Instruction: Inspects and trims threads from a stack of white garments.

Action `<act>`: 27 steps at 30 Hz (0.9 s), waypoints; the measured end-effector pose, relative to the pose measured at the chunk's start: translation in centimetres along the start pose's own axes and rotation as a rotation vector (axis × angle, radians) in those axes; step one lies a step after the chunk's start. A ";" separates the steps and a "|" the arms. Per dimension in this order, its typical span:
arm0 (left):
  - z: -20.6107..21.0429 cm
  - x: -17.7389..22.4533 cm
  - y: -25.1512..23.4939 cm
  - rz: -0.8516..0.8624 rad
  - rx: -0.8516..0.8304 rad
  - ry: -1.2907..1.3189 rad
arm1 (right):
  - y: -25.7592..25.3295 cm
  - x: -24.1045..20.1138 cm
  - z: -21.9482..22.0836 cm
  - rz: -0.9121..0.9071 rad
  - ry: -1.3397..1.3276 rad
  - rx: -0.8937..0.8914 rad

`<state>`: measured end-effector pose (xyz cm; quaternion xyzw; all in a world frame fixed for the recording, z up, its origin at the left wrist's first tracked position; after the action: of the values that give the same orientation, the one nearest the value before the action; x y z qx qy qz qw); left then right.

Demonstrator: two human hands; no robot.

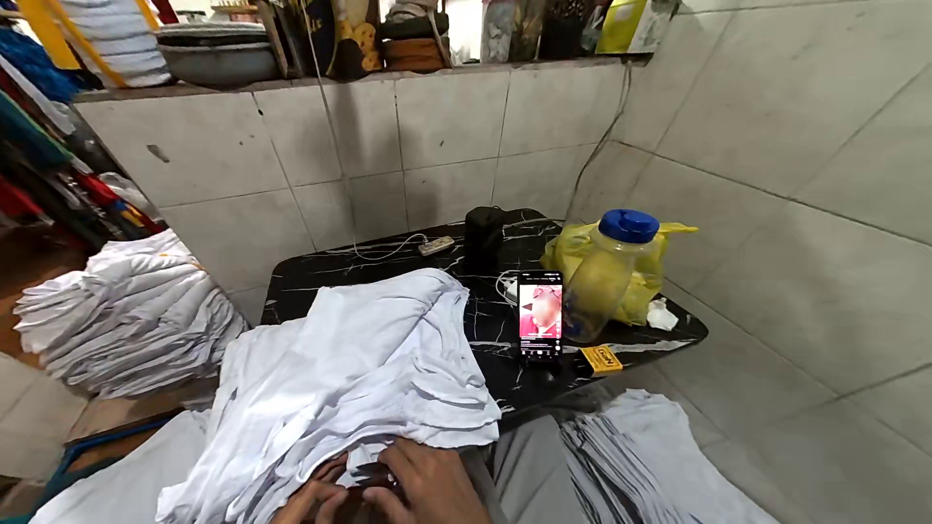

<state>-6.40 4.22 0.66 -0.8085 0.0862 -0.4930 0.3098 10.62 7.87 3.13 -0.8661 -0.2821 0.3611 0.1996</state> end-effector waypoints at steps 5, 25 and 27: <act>-0.2 0.2 0.1 -0.001 -0.003 -0.067 | 0.2 -1.1 0.9 -0.091 0.186 -0.029; 0.1 1.2 -1.6 0.055 -0.088 -0.596 | 0.7 0.2 0.6 0.288 0.203 -0.291; -0.9 1.6 -2.5 0.085 0.003 -0.605 | 1.1 1.3 -1.5 0.468 0.251 -0.414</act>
<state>-6.78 5.12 3.53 -0.9138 0.0231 -0.2166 0.3429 12.85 7.71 2.82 -0.9673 -0.1163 0.2227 -0.0355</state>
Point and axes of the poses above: each hand's wrist, its own y-axis away from the middle knuckle, its own z-axis out of the palm, x = y × z, the point moved 8 cm from there along -y, towards the middle knuckle, and after that the axes turned 11 degrees about x, right-handed, at the moved point
